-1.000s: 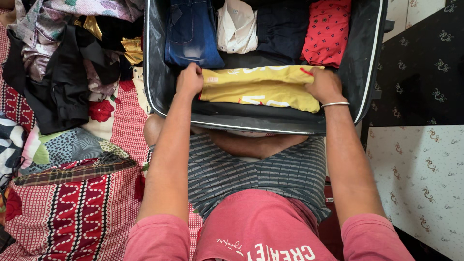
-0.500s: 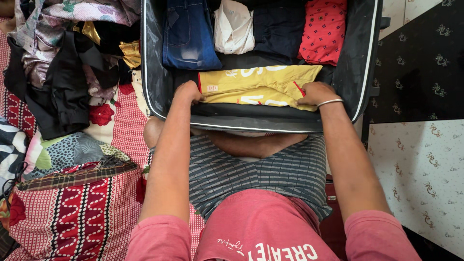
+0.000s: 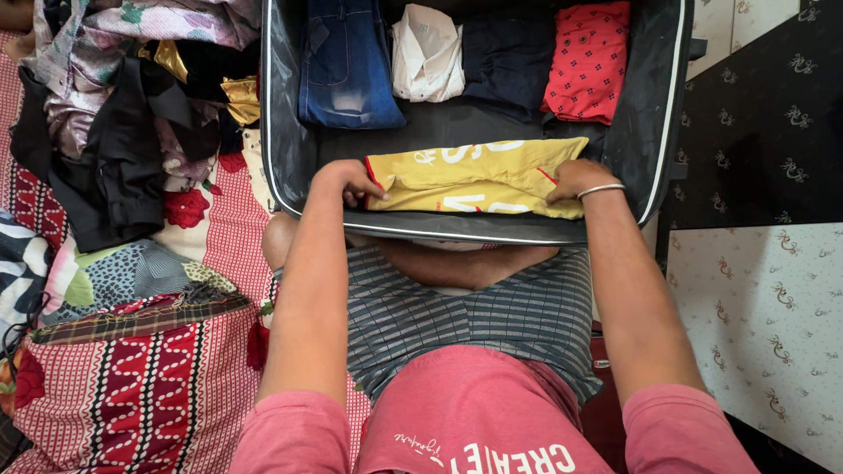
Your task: The person packs a suitcase by folding and placing items of clothing, including a pair of jeans and a yellow shirt, into the open compartments.
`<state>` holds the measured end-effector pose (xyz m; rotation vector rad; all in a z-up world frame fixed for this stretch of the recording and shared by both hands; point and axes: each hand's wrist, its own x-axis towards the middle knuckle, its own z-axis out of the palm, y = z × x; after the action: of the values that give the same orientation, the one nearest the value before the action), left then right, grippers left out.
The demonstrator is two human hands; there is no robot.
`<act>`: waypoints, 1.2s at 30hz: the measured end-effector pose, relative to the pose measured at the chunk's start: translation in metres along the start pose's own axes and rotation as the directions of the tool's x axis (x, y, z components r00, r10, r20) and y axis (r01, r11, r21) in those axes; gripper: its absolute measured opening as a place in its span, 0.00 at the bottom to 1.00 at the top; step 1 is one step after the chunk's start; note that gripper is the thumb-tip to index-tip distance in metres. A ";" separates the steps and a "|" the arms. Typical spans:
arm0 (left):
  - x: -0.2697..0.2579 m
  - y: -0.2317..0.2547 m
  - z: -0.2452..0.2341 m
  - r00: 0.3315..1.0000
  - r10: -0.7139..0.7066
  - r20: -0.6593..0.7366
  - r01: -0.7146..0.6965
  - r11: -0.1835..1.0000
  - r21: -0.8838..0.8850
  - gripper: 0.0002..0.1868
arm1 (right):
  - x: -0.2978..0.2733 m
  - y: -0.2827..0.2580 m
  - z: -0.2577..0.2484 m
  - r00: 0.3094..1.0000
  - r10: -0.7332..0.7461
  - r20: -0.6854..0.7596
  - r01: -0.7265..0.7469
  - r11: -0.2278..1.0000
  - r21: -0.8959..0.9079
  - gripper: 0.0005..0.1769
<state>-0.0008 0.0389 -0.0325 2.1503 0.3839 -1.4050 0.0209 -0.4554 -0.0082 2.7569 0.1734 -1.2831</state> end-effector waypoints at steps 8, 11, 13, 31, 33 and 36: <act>-0.014 0.011 0.001 0.880 0.069 -0.470 -0.058 0.998 0.038 0.29 | -0.005 -0.007 -0.001 0.956 -0.144 -0.257 0.172 0.981 0.088 0.29; 0.000 0.007 0.001 0.872 0.174 -0.458 -0.165 0.985 0.059 0.22 | -0.006 -0.009 -0.002 0.939 -0.163 -0.301 0.186 0.981 0.050 0.25; 0.006 0.005 0.002 0.899 0.187 -0.397 -0.177 0.982 0.061 0.20 | -0.005 -0.009 -0.002 0.935 -0.176 -0.309 0.199 0.979 0.046 0.23; -0.025 0.023 0.002 0.924 0.016 -0.382 -0.028 0.999 -0.025 0.33 | 0.003 -0.007 0.002 0.942 -0.217 -0.256 0.274 0.938 0.211 0.20; -0.025 0.022 0.002 0.947 0.017 -0.321 -0.023 1.000 -0.015 0.34 | 0.004 -0.006 0.003 0.922 -0.287 -0.259 0.326 0.938 0.120 0.22; -0.003 0.014 0.002 0.968 0.033 -0.248 -0.030 0.999 0.018 0.31 | 0.001 -0.008 0.002 0.984 -0.161 -0.080 0.172 0.971 0.166 0.24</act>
<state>0.0037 0.0265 -0.0264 2.3409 0.4317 -1.1254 0.0190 -0.4473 -0.0102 2.9906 0.3200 -1.3028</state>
